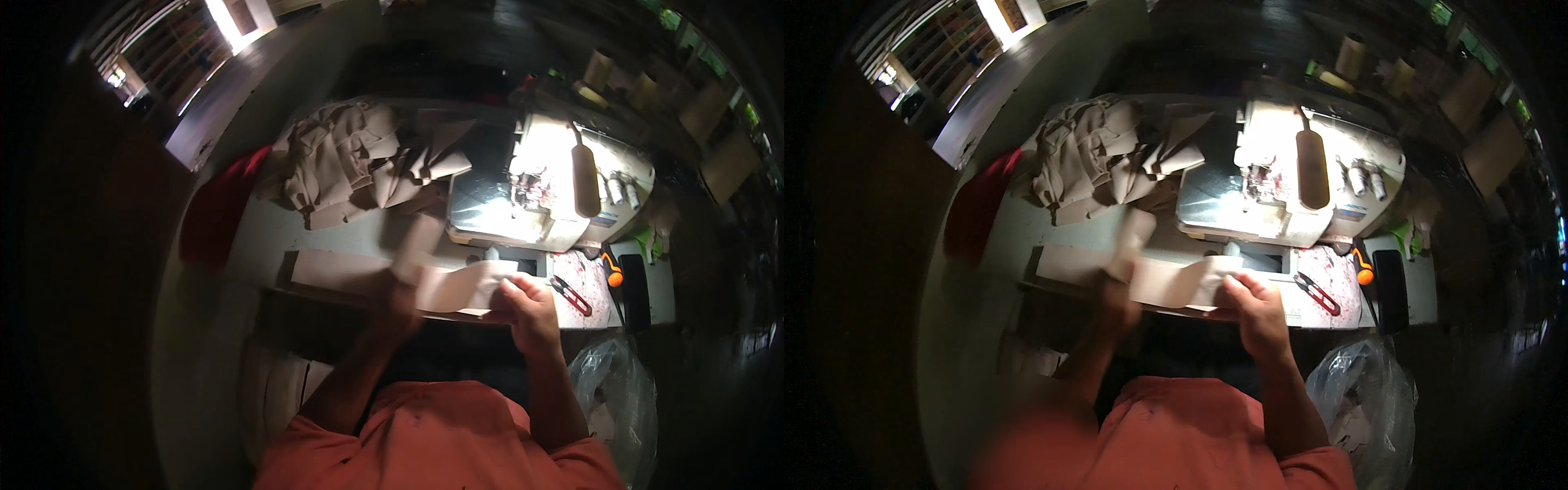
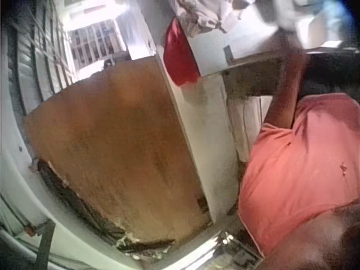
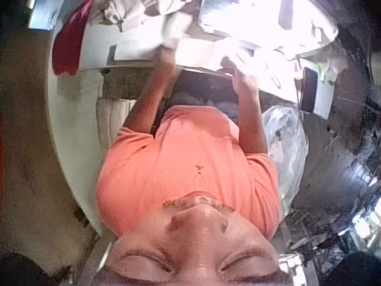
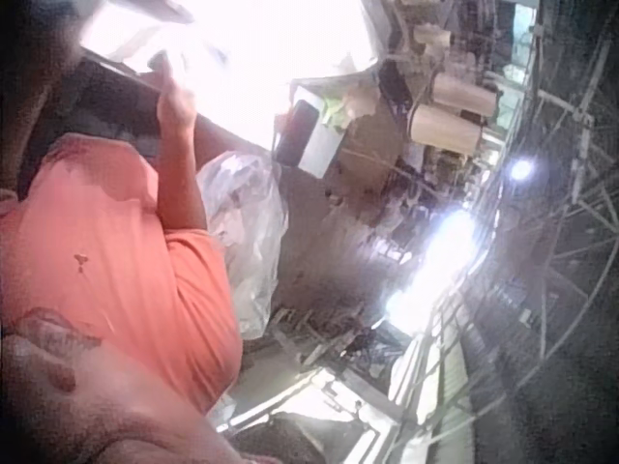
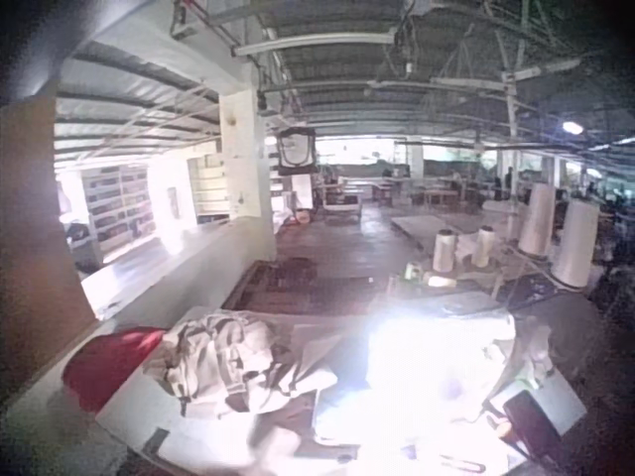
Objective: The person repeatedly folds small rectangular pieces of light-colored fabric by hand. They pick up each piece, fold it in half, and place it on a growing stack to the left of the sewing machine. The process is continuous and repetitive throughout the clip.
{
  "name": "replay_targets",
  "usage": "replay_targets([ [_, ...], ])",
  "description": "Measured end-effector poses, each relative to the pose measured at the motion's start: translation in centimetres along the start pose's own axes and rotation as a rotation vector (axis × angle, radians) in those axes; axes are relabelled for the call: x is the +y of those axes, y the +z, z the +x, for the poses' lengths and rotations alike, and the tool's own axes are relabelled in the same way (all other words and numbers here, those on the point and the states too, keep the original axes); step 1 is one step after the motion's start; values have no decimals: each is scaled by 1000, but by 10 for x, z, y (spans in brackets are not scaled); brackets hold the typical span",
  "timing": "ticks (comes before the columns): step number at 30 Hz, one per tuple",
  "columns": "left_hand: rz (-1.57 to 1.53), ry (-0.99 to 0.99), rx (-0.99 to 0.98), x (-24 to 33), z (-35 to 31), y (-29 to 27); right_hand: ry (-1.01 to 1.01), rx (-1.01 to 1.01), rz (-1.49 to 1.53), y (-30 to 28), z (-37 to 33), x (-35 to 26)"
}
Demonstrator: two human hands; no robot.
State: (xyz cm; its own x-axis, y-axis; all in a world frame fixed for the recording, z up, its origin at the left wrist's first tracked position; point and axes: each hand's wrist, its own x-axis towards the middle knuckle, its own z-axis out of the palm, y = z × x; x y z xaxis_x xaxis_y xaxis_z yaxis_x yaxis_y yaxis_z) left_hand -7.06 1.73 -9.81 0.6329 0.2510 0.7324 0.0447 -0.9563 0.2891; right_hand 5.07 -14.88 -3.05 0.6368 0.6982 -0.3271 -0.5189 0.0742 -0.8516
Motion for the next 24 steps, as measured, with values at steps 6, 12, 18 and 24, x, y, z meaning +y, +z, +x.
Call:
replay_targets([
  [6, -232, 70, -557, 81, 56, 2, -37, -64, -7, -16, -10, 3],
  [12, -877, -365, -689, 49, 82, 7, -172, -136, -81, -11, -12, -5],
  [18, -1071, -637, -769, 47, 103, 5, -181, -71, -181, -7, -12, -15],
  [24, -946, -556, -608, 44, 113, 10, -143, 0, -152, -11, -9, -15],
])
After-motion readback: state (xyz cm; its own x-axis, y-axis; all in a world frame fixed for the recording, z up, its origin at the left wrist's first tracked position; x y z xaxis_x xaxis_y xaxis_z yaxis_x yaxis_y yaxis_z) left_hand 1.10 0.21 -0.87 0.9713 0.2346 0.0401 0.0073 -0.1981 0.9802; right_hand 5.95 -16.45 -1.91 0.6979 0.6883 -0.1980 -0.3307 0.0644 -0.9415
